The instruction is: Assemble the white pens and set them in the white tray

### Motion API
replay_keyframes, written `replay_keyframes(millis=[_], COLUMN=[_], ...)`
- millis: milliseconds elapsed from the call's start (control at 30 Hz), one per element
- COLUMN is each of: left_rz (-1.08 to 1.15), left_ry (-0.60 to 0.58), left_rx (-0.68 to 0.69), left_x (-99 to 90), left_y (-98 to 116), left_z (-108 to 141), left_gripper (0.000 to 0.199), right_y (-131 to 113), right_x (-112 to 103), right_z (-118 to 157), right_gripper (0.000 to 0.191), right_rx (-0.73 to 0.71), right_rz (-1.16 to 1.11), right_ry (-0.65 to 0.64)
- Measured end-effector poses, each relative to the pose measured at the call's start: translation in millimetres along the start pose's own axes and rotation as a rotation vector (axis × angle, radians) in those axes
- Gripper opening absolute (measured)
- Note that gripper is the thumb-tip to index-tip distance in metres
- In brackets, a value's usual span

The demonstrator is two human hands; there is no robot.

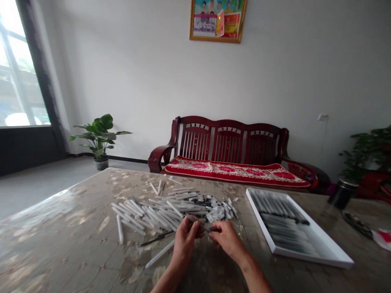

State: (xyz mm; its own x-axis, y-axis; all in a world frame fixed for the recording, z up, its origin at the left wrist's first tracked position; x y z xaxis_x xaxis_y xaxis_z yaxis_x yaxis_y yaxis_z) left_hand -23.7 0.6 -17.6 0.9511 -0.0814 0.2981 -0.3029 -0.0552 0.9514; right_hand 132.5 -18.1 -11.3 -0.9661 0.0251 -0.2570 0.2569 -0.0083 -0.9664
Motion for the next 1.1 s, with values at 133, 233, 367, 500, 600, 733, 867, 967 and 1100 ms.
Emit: replay_keyframes(millis=[133, 233, 367, 500, 600, 733, 867, 967, 1100], left_rz=[-0.004, -0.002, -0.046, -0.106, -0.134, -0.166, -0.175, -0.188, -0.187], left_ry=[-0.034, -0.013, -0.042, -0.055, -0.056, -0.076, -0.073, -0.082, -0.089], left_rx=[-0.022, -0.072, -0.124, -0.129, -0.113, -0.091, -0.079, -0.08, -0.082], left_x=[3.9, 5.5, 5.9, 4.9, 4.1, 4.0, 4.3, 4.3, 3.5], left_y=[0.3, 1.7, 2.7, 0.2, -3.8, -10.0, -15.8, -19.7, -21.2], left_z=[-0.8, -0.3, 1.1, 1.1, 0.0, -1.9, -3.8, -5.1, -6.3], left_gripper=[0.051, 0.052, 0.053, 0.057, 0.053, 0.046, 0.043, 0.041, 0.04], right_y=[-12.7, -24.8, -36.2, -44.9, -43.4, -33.8, -19.0, -5.4, 8.4], right_x=[-4.8, -8.6, -21.8, -61.1, -106.8, -174.1, -234.4, -265.6, -283.9], right_z=[5.4, 6.2, 2.2, -7.6, -12.3, -0.5, 23.5, 34.3, 35.5], right_gripper=[0.012, 0.015, 0.013, 0.018, 0.024, 0.017, 0.01, 0.016, 0.019], right_rx=[-0.067, -0.163, -0.157, -0.23, -0.203, -0.127, -0.037, 0.105, 0.159], right_rz=[0.046, 0.105, 0.176, 0.114, 0.268, 0.516, 0.73, 1.124, 1.255], right_ry=[-0.076, -0.065, -0.032, 0.105, 0.288, 0.484, 0.605, 0.563, 0.49])
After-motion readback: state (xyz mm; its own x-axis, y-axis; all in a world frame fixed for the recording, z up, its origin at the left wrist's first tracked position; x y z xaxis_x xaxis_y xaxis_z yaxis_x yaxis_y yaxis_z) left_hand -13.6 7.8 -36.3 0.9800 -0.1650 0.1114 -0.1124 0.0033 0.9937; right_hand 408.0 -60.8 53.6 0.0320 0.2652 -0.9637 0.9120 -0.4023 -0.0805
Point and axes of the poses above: each hand's wrist, its own z-axis away from the middle knuckle, its own x-axis out of the palm, y = z × x, the point moved 2 cm from there along -z, towards the middle knuckle, and after that the axes turned 5 degrees about -z, right-handed, at the moved point
